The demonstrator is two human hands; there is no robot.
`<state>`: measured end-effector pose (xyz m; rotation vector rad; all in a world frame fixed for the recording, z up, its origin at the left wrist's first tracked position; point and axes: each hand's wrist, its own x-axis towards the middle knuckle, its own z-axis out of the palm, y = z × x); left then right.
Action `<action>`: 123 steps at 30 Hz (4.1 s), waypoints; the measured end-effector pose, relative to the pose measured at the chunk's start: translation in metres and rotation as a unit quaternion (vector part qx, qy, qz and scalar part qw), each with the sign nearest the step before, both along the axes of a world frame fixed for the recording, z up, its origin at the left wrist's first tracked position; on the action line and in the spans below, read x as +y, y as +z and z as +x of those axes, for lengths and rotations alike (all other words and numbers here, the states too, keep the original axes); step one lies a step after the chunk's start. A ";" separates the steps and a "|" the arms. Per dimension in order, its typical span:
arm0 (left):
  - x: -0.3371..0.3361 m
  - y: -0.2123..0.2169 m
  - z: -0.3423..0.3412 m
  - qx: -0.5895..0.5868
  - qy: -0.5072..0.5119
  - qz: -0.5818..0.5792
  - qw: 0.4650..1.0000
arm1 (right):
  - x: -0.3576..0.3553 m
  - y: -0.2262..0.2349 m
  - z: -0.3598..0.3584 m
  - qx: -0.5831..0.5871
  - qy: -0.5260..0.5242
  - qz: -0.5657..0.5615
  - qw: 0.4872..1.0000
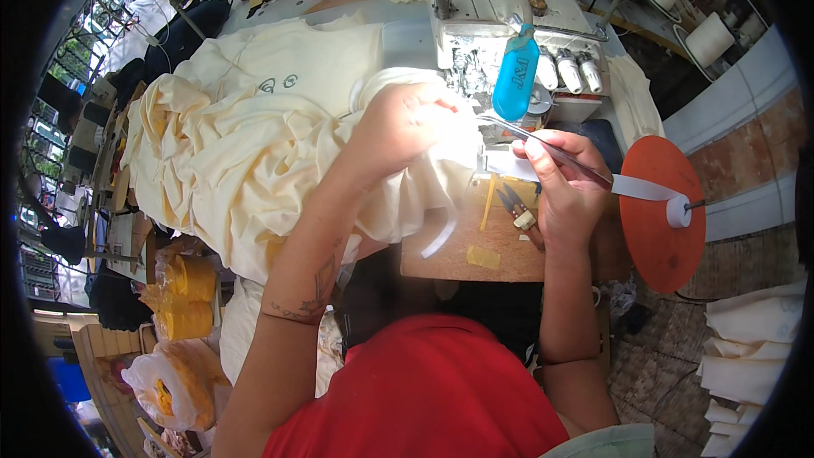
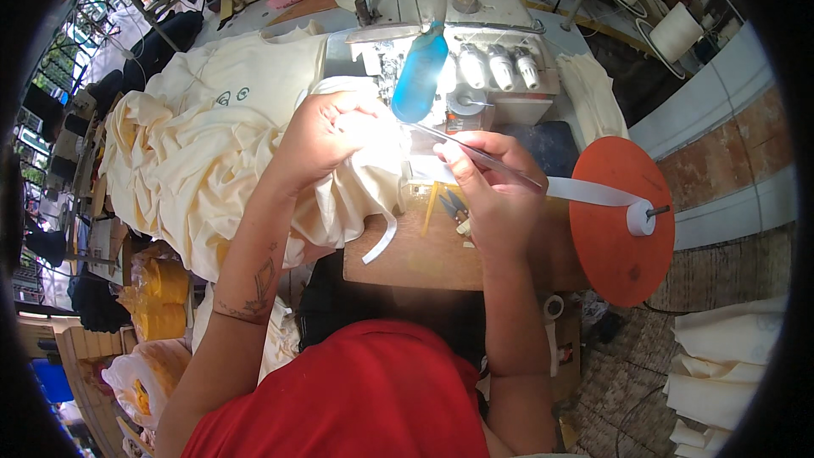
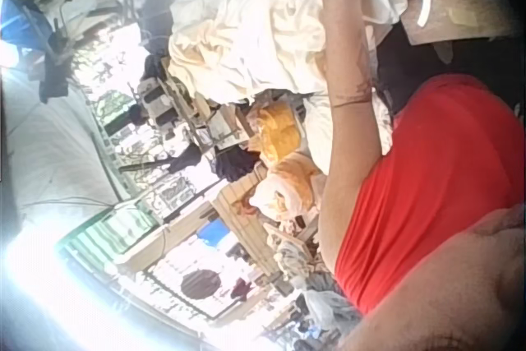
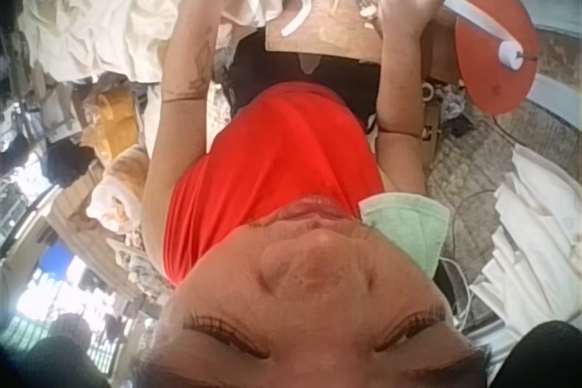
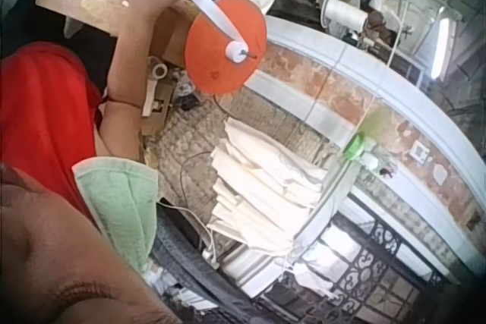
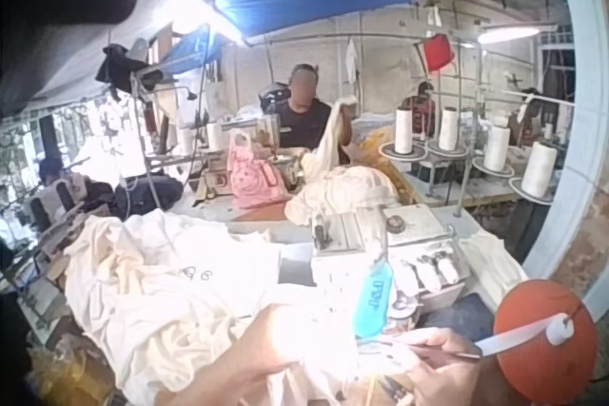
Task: The person sews a white fabric shirt using a sewing machine, guiding the material under the needle and trimming excess thread with small scissors.
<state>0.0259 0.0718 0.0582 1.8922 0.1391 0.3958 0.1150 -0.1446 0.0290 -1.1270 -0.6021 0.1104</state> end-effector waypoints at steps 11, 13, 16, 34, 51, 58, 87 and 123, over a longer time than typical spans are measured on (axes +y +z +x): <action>-0.003 0.000 0.000 -0.035 0.071 0.104 0.991 | 0.014 0.005 0.008 -0.134 -0.066 -0.143 0.978; -0.001 -0.005 0.004 -0.016 0.078 0.124 0.989 | 0.018 0.010 0.010 -0.165 -0.086 -0.180 0.966; 0.001 -0.005 0.010 -0.003 0.064 0.111 0.992 | 0.016 0.015 0.011 -0.138 -0.087 -0.206 0.965; 0.007 -0.018 0.016 -0.003 0.079 0.040 0.996 | 0.024 0.005 0.008 -0.141 -0.092 -0.146 0.975; 0.022 -0.007 0.028 0.103 0.012 0.109 0.989 | 0.034 -0.003 0.017 -0.186 -0.107 -0.197 0.957; 0.019 -0.006 0.032 0.131 0.041 0.108 0.985 | 0.042 -0.014 0.022 -0.196 -0.112 -0.177 0.958; 0.026 -0.016 0.039 0.128 0.051 0.082 0.987 | 0.051 -0.021 0.019 -0.166 -0.129 -0.116 0.971; 0.028 -0.020 0.046 0.122 0.050 0.078 0.988 | 0.016 0.020 -0.006 -0.321 -0.222 -0.205 0.897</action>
